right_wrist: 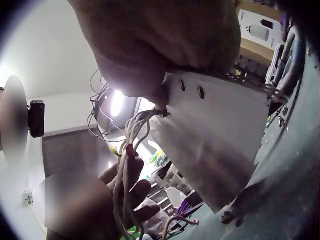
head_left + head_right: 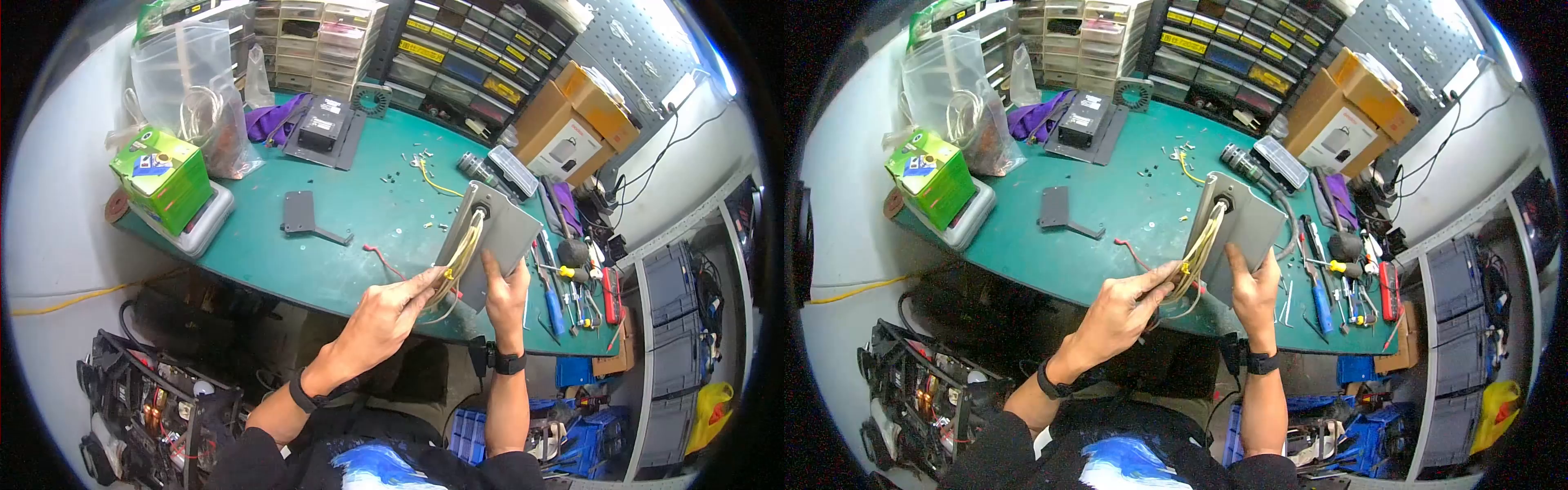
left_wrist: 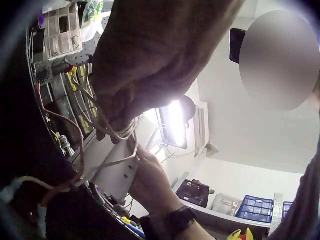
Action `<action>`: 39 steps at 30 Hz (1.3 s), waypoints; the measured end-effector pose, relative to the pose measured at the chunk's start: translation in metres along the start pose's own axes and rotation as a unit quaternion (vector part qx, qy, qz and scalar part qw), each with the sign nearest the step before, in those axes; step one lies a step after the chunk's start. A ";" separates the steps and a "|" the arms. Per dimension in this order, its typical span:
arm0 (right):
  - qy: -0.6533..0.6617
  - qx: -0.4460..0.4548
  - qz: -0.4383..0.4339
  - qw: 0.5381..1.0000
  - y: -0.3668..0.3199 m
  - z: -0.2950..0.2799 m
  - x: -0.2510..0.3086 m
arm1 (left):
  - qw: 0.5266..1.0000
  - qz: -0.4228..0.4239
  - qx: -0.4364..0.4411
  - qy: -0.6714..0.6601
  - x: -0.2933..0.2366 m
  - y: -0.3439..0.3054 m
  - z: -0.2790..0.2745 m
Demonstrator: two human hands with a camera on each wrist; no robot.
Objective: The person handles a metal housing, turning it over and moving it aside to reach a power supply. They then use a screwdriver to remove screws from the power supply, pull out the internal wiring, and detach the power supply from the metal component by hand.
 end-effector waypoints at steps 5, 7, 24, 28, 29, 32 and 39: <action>-0.005 0.003 0.008 1.000 0.004 0.000 0.000 | 1.000 0.012 -0.012 -0.003 0.007 0.003 0.006; 0.015 0.005 0.000 1.000 0.005 -0.001 -0.006 | 1.000 0.020 -0.018 -0.002 0.008 0.004 0.008; -0.068 -0.069 -0.034 0.995 -0.033 0.036 0.027 | 0.984 0.061 -0.157 0.056 -0.006 0.016 -0.012; -0.101 -0.062 -0.077 0.990 -0.047 0.045 0.027 | 0.976 0.127 -0.150 0.096 -0.021 0.019 -0.021; -0.094 -0.066 -0.076 0.990 -0.051 0.047 0.026 | 0.975 0.142 -0.146 0.090 -0.023 0.021 -0.021; -0.126 -0.032 -0.153 0.980 -0.060 0.056 0.028 | 0.976 0.132 -0.144 0.099 -0.030 0.022 -0.012; -0.147 -0.020 -0.270 0.951 -0.060 0.064 0.031 | 0.986 0.093 -0.130 0.047 -0.033 0.004 -0.012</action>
Point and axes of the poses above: each hand's wrist, its own y-axis towards the middle knuckle, its own z-axis out of the palm, x = y × z, the point moved 1 cm from there along y, towards the middle knuckle, and after that the axes turned 3 degrees about x, right-handed, at the moved point
